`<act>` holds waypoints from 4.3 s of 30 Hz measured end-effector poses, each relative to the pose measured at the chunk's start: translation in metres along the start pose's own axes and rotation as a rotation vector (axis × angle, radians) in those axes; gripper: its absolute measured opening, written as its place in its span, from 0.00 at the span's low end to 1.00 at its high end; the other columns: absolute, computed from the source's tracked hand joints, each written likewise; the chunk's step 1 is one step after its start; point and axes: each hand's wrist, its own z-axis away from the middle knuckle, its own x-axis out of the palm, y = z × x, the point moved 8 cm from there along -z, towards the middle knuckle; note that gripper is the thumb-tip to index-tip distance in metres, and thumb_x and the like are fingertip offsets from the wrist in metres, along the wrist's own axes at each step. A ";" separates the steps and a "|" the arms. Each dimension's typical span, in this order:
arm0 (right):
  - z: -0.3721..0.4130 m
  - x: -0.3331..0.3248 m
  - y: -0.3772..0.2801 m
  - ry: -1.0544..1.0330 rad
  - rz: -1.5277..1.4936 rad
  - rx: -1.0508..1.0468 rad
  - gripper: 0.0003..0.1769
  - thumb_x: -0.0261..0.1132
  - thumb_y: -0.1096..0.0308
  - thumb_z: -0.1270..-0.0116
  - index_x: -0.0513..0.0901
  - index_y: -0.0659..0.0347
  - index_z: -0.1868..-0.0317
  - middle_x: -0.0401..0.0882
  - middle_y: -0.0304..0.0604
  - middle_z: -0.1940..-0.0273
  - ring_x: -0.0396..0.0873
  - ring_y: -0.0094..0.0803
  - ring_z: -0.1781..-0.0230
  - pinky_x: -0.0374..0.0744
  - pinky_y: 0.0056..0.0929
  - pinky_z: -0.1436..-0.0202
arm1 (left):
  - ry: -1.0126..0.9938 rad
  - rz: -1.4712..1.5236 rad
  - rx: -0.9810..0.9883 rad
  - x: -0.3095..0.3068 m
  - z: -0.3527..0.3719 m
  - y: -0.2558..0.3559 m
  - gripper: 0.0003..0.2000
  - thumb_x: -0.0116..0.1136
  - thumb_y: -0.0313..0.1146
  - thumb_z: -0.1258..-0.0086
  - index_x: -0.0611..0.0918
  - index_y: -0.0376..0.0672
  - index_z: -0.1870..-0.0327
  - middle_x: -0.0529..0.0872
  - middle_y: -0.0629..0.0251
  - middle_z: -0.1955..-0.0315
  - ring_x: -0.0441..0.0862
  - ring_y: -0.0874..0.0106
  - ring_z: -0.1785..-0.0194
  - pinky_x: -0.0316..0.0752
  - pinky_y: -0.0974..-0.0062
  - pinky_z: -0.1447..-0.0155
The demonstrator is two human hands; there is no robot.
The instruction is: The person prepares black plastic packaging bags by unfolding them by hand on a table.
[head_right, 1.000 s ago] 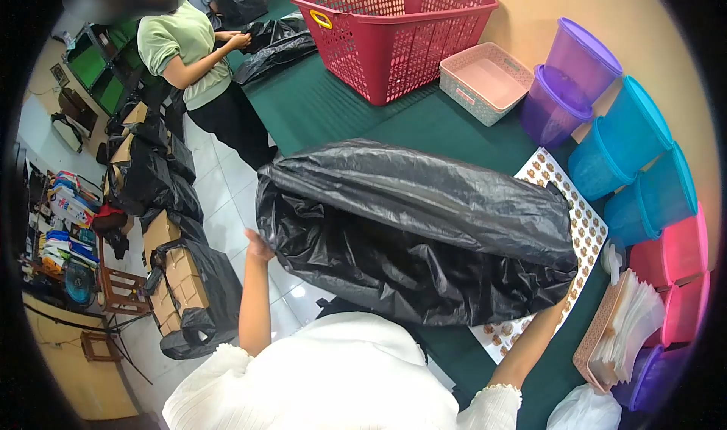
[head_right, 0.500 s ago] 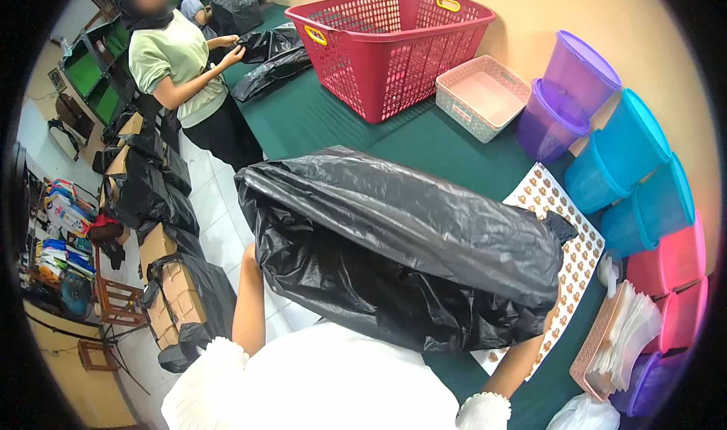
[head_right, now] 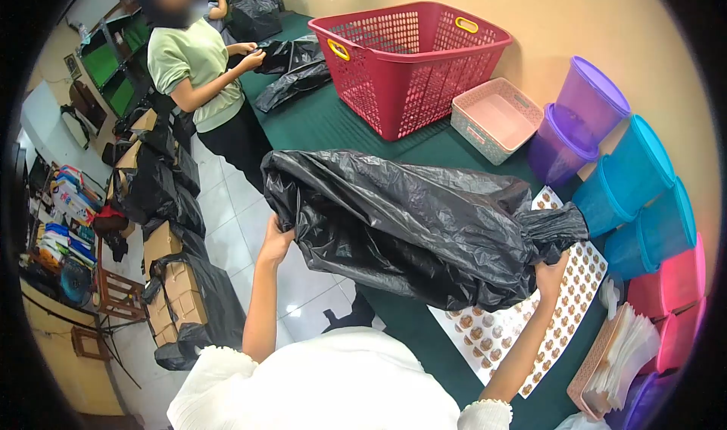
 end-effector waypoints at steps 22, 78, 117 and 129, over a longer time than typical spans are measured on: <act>0.006 -0.065 0.083 1.047 -0.468 -0.228 0.20 0.71 0.69 0.55 0.74 0.74 0.65 0.75 0.50 0.59 0.74 0.32 0.64 0.72 0.29 0.57 | 0.840 -0.440 0.702 -0.065 0.040 0.034 0.06 0.50 0.22 0.52 0.65 0.38 0.76 0.61 0.73 0.80 0.60 0.78 0.74 0.58 0.82 0.68; 0.185 -0.131 -0.148 0.767 0.059 -0.320 0.29 0.64 0.70 0.51 0.62 0.67 0.49 0.66 0.42 0.58 0.67 0.29 0.57 0.62 0.25 0.48 | -0.844 -0.142 0.063 0.322 0.096 0.039 0.19 0.65 0.31 0.49 0.68 0.35 0.62 0.75 0.58 0.69 0.78 0.74 0.72 0.74 0.81 0.74; 0.393 -0.171 0.138 1.330 -0.101 0.592 0.13 0.50 0.83 0.52 0.75 0.64 0.66 0.71 0.35 0.68 0.68 0.21 0.71 0.67 0.16 0.67 | 0.004 -0.608 0.361 -0.055 -0.079 -0.099 0.09 0.51 0.17 0.46 0.73 0.33 0.63 0.75 0.63 0.66 0.70 0.80 0.72 0.65 0.85 0.74; 0.409 -0.139 -0.027 0.527 0.632 0.931 0.13 0.52 0.78 0.47 0.73 0.68 0.59 0.75 0.42 0.66 0.73 0.25 0.66 0.70 0.21 0.61 | -0.084 -0.353 -0.018 -0.060 -0.073 -0.119 0.15 0.51 0.17 0.46 0.69 0.36 0.56 0.74 0.61 0.60 0.74 0.73 0.59 0.69 0.79 0.56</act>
